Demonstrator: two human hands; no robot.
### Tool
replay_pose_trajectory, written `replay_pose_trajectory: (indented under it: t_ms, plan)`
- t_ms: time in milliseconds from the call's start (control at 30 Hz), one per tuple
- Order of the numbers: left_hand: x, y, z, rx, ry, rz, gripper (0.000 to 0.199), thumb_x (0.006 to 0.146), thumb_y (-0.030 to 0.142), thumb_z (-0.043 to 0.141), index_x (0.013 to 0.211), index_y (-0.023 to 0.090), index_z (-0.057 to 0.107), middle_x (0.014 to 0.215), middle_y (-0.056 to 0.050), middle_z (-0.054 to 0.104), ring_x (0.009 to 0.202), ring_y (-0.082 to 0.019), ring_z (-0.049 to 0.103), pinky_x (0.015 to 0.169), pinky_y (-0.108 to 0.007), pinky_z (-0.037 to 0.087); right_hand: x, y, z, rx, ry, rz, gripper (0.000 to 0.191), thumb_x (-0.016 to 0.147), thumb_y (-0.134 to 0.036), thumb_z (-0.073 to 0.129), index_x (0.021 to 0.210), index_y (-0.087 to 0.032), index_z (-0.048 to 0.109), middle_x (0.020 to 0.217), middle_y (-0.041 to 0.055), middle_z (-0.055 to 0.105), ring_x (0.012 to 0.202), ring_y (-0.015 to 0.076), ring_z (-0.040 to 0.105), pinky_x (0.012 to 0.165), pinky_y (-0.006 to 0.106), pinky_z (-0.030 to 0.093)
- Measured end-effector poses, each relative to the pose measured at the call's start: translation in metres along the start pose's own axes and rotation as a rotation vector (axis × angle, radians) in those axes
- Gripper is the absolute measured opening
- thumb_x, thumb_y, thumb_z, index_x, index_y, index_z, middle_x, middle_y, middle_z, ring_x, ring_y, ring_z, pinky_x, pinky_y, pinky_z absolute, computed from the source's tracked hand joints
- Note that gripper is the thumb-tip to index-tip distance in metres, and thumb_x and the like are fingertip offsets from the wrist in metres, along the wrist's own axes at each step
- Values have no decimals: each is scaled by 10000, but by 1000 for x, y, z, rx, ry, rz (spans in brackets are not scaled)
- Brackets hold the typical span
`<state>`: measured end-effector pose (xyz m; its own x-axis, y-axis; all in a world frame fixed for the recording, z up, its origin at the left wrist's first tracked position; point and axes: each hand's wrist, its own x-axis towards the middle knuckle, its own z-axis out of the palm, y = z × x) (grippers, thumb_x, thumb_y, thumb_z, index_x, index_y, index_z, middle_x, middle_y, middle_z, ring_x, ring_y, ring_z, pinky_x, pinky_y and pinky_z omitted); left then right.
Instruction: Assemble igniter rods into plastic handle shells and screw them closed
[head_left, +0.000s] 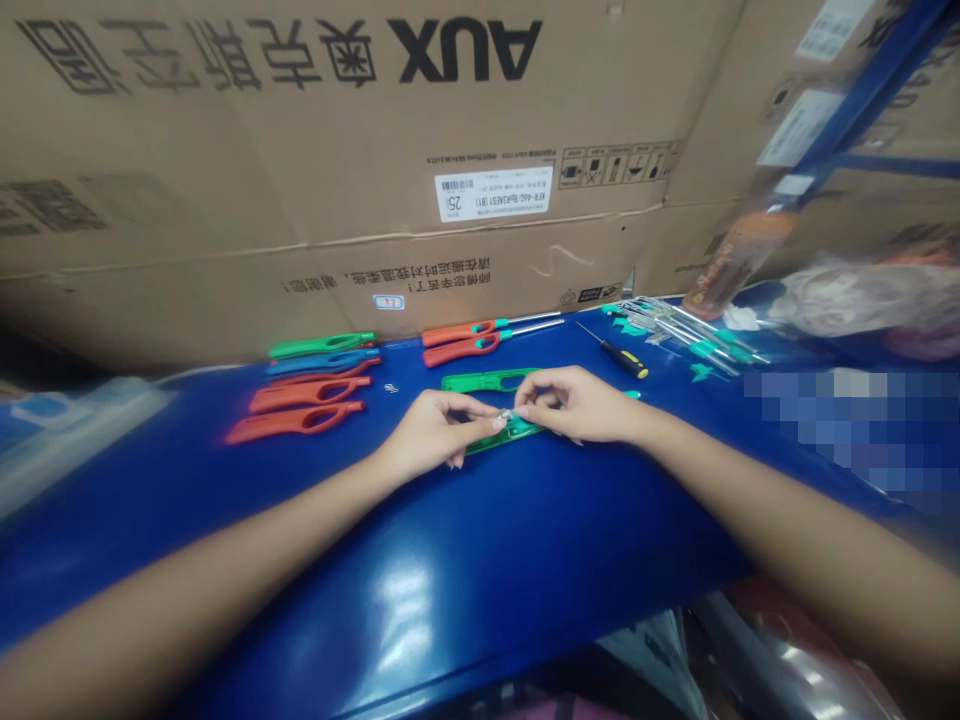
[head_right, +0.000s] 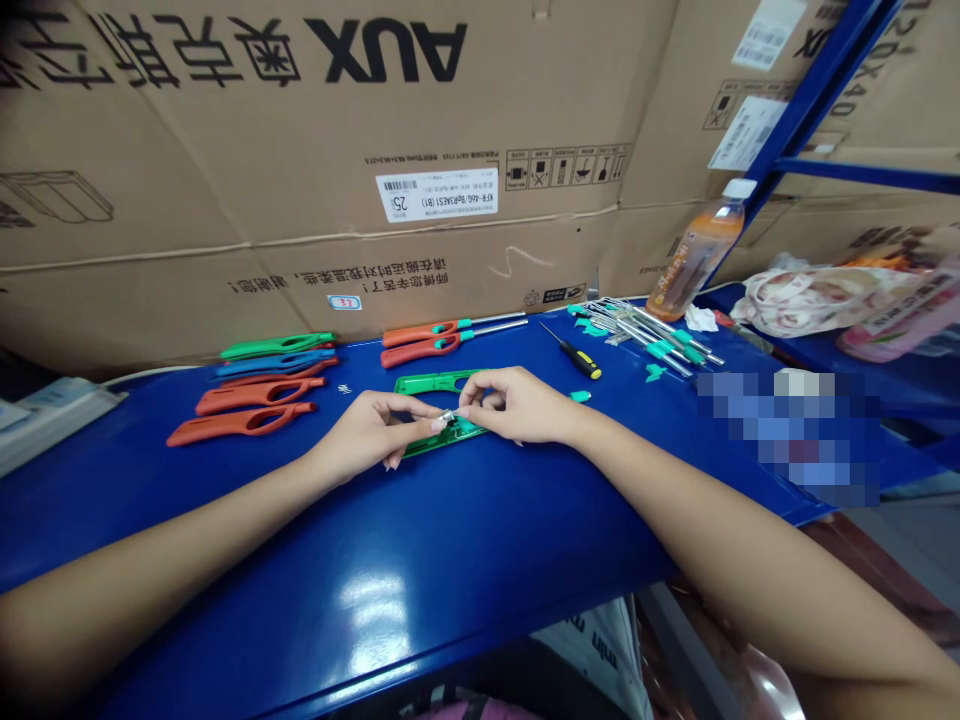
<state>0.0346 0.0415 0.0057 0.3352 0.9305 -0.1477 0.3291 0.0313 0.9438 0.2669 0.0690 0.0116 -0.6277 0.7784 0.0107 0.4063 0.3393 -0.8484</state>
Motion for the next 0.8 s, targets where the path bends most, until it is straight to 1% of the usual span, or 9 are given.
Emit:
replay_pose_trajectory:
  t_ms: [100,167,200,267,400,533,700,800]
  plan:
    - [0,0,-1,-3,-6,4,276,782,353,793,949,133,783,449,32,593,321,-64,471,319,-154,351,1,0,-1,-78,95,-180,175,906,-320,640,899,-156,701,728,7,634,540,84,535,521,223,411]
    - [0,-1,-1,-2,-6,9,277,781,355,795,946,133,785,446,33,590,319,-62,465,319,-153,344,2,1,0,-126,141,-293,157,906,-282,643,858,-157,724,830,43,671,670,111,585,601,238,441]
    - [-1,-1,-2,-1,-6,13,278,779,357,796,945,134,786,444,34,588,318,-60,461,318,-153,339,3,1,1,-139,151,-330,155,910,-268,638,851,-156,728,841,50,679,707,121,596,626,245,446]
    - [-1,-2,-2,2,-10,20,282,777,363,797,946,137,789,445,37,587,315,-55,451,317,-152,327,3,2,3,-145,160,-368,157,916,-251,628,850,-151,729,832,56,686,718,129,598,639,253,447]
    - [-1,-2,-1,7,-16,18,284,778,368,794,950,142,787,497,27,627,318,-49,448,315,-155,320,4,3,6,-118,160,-365,179,914,-270,626,836,-143,725,815,60,683,689,130,576,600,251,424]
    - [-1,-1,-1,16,0,7,260,784,349,789,932,136,782,519,22,643,321,-45,446,316,-154,320,5,5,7,-79,146,-298,224,905,-333,630,827,-143,720,812,59,673,671,129,551,581,253,408]
    - [-2,1,0,27,-8,-7,287,780,360,793,951,131,779,483,28,616,331,-57,460,324,-157,339,4,6,3,-23,60,-183,258,887,-396,642,862,-148,710,815,47,666,690,133,544,614,257,430]
    - [-1,2,0,30,-10,-7,305,773,372,797,954,128,781,469,28,605,331,-60,460,326,-160,338,2,5,-2,-89,22,-190,241,881,-386,660,899,-154,720,822,42,671,676,126,536,605,250,421]
